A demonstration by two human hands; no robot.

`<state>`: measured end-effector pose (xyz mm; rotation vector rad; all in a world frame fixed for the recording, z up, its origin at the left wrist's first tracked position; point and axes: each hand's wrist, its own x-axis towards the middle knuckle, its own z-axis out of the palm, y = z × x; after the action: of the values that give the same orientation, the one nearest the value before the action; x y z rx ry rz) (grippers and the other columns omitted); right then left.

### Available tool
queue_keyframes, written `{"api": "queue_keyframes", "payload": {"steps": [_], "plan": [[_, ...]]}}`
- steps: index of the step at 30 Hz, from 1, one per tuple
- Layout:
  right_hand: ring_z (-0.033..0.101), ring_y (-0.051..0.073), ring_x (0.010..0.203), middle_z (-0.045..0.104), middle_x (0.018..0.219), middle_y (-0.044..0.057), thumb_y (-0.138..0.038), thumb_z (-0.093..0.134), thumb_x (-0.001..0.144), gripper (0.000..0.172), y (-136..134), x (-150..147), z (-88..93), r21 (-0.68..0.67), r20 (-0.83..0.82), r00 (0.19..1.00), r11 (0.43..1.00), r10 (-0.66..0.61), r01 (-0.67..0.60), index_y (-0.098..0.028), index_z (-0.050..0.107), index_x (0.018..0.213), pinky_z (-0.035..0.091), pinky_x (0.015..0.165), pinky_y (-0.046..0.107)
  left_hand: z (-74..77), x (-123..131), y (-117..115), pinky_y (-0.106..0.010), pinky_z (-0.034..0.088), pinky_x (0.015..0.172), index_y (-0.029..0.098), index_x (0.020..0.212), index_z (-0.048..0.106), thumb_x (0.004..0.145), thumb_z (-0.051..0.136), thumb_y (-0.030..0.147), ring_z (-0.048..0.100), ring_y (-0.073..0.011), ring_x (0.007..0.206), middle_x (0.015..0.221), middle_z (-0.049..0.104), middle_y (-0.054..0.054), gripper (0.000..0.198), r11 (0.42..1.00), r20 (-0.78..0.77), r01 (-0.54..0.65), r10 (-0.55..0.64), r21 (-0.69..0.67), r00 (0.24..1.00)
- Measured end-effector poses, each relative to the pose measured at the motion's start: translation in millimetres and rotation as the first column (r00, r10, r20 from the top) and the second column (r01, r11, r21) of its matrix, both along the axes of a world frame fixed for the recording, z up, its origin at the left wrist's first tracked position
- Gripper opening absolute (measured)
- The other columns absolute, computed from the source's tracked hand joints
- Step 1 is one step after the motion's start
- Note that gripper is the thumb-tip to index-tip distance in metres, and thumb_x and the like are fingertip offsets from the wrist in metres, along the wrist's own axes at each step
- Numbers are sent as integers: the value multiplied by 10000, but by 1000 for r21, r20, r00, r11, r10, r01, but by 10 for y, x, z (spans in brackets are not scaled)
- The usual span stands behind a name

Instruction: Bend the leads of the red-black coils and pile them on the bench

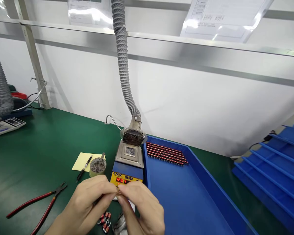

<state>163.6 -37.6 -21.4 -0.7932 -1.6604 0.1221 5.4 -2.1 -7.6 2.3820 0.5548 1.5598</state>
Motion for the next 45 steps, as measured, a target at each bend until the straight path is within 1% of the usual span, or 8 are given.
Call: {"api": "queue_keyframes", "payload": {"steps": [4, 9, 16, 26, 32, 36, 40, 45], "plan": [[612, 167, 701, 660, 761, 21, -19, 555, 865, 242, 2, -46, 11, 52, 82, 992, 994, -99, 95, -227, 651, 943, 508, 666, 287, -11, 8, -14, -230, 384, 514, 139, 826, 604, 1014, 335, 159, 474, -128, 541, 608, 550, -12, 329, 992, -92, -86, 95, 96, 991], [427, 111, 464, 431, 502, -31, -363, 454, 987, 423, 9, -64, 8, -506, -373, 921, 806, 117, -307, -201, 466, 597, 360, 465, 238, -22, 47, -22, -269, 333, 480, 141, 783, 611, 996, 324, 120, 416, -147, 504, 572, 521, -14, 358, 947, -151, -176, 222, 269, 963], [629, 166, 680, 700, 727, 19, -116, 597, 902, 193, 37, 8, 3, -101, -214, 974, 990, 78, -101, -238, 727, 977, 498, 653, 284, -24, 46, -15, -193, 403, 532, 168, 861, 588, 993, 428, 150, 506, -110, 563, 656, 577, 2, 208, 998, 60, 14, -9, -68, 998], [638, 175, 681, 698, 776, 18, 50, 585, 803, 368, 59, -37, 24, 74, 8, 1000, 997, -1, 1, -235, 694, 1009, 516, 642, 303, -4, 12, -3, -198, 423, 554, 159, 834, 599, 1010, 394, 181, 546, -118, 586, 670, 614, -14, 271, 994, -1, 33, -34, -106, 999], [467, 123, 479, 485, 530, -18, -370, 447, 988, 390, 9, -39, -18, -460, -426, 896, 823, 124, -333, -202, 506, 641, 401, 466, 239, -14, 8, -14, -252, 361, 489, 138, 829, 619, 1000, 326, 123, 442, -144, 513, 577, 532, -13, 339, 957, -133, -179, 213, 229, 968], [636, 162, 660, 684, 715, 26, -213, 600, 919, 109, 52, -13, -20, -234, -259, 960, 957, 108, -171, -211, 681, 844, 523, 631, 266, 25, -9, -10, -190, 400, 524, 156, 832, 593, 1011, 386, 164, 500, -109, 556, 636, 562, 5, 274, 999, -22, -43, 43, -27, 999], [689, 194, 827, 740, 897, 44, 47, 609, 811, 392, 108, -15, -10, 99, -22, 998, 994, 59, -56, -217, 687, 1089, 570, 736, 307, 35, -4, -12, -148, 421, 572, 171, 829, 590, 989, 458, 159, 550, -86, 603, 692, 614, 19, 207, 976, 48, 69, -60, -208, 997], [654, 163, 735, 677, 769, 24, 16, 552, 842, 246, 66, -41, -7, 104, 64, 996, 993, -63, 56, -193, 659, 918, 541, 713, 279, -27, 38, -16, -215, 402, 520, 144, 820, 607, 1000, 370, 139, 506, -126, 557, 640, 583, -14, 297, 998, -75, -53, 55, 23, 996]]}}
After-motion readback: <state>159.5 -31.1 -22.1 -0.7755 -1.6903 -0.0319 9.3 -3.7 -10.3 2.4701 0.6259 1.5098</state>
